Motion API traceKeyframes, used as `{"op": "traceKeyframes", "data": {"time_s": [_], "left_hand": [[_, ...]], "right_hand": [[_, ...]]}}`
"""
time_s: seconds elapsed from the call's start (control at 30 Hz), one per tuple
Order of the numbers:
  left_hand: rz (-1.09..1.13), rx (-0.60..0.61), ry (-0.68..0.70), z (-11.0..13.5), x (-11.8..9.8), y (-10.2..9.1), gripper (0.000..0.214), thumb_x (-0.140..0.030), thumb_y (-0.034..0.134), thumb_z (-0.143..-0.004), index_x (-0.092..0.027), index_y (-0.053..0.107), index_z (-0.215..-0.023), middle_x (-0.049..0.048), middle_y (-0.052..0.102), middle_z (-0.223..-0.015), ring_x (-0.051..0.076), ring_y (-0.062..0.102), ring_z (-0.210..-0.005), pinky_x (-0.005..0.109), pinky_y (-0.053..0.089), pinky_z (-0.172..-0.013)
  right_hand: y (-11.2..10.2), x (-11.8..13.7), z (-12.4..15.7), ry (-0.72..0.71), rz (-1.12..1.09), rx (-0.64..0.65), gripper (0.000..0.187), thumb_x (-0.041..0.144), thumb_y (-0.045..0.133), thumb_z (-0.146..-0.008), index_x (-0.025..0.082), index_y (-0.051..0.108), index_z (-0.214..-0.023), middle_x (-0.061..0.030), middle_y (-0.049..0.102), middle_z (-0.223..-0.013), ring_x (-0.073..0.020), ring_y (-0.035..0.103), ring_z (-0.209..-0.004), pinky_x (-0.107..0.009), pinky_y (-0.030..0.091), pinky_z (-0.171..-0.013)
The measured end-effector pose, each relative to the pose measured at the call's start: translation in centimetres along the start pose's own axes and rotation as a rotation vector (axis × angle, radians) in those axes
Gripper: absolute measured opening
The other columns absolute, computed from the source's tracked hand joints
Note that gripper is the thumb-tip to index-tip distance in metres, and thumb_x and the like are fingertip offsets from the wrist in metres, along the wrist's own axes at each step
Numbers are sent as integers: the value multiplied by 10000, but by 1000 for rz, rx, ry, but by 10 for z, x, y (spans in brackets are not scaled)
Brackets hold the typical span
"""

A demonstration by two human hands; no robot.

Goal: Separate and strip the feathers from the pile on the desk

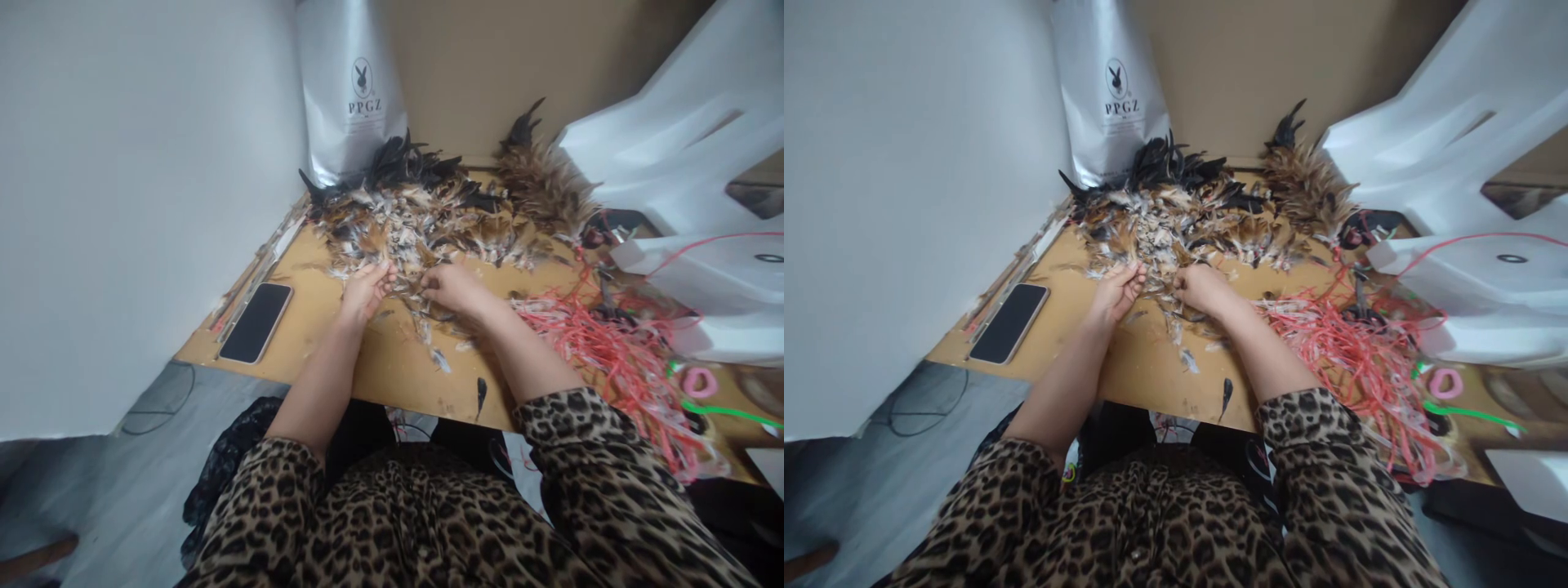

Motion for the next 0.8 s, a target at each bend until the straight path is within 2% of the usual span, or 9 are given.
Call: {"op": "traceKeyframes", "data": {"time_s": [0.07, 0.13, 0.3, 0.5, 0.63, 0.8], "left_hand": [[-10, -1, -4, 1, 0, 0, 82, -186, 623, -728, -111, 622, -761, 16, 630, -679, 29, 555, -551, 121, 406, -478], [-22, -3, -9, 1, 1, 1, 82, -189, 623, -728, -113, 623, -760, 15, 632, -679, 28, 553, -548, 123, 407, -486], [-78, 9, -44, 2, 7, 3, 124, -210, 642, -717, -106, 630, -783, 36, 655, -726, 38, 573, -572, 132, 413, -500], [-130, 103, -156, 8, 20, 14, 169, -208, 650, -710, -96, 638, -835, 83, 679, -864, 63, 614, -628, 134, 415, -489], [-146, 185, -220, 14, 26, 23, 170, -204, 636, -726, -89, 639, -851, 112, 673, -942, 82, 630, -674, 138, 424, -513], [-167, 213, -242, 16, 30, 24, 208, -208, 652, -711, -86, 640, -879, 120, 673, -942, 83, 632, -665, 140, 424, -510]], "right_hand": [[3, 0, 0, 16, 44, -25, 85, 241, 598, -635, 205, 665, -674, -31, 641, -649, -131, 505, -570, -250, 310, -536], [1, -1, 0, 21, -52, -47, 90, 242, 579, -653, 189, 645, -623, -31, 628, -628, -124, 498, -560, -248, 314, -535], [-16, -14, 0, 124, -651, -148, 192, 344, 624, -645, 153, 615, -657, 10, 555, -534, -81, 427, -469, -223, 310, -474], [-6, -13, -1, 239, -1259, -73, 290, 373, 717, -560, 159, 547, -655, 30, 536, -533, -36, 342, -390, -195, 221, -391], [2, -8, -1, 267, -1414, -40, 299, 337, 735, -544, 164, 521, -660, 37, 540, -542, -30, 339, -394, -184, 219, -387], [6, -5, -2, 267, -1430, -45, 307, 342, 729, -556, 167, 505, -672, 37, 556, -564, -30, 355, -401, -178, 244, -383]]}}
Point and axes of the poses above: each hand's wrist, its own z-axis away from the middle knuckle, its own y-axis out of the palm, x = y × z, the point moved 8 cm from there along -z, towards the middle knuckle
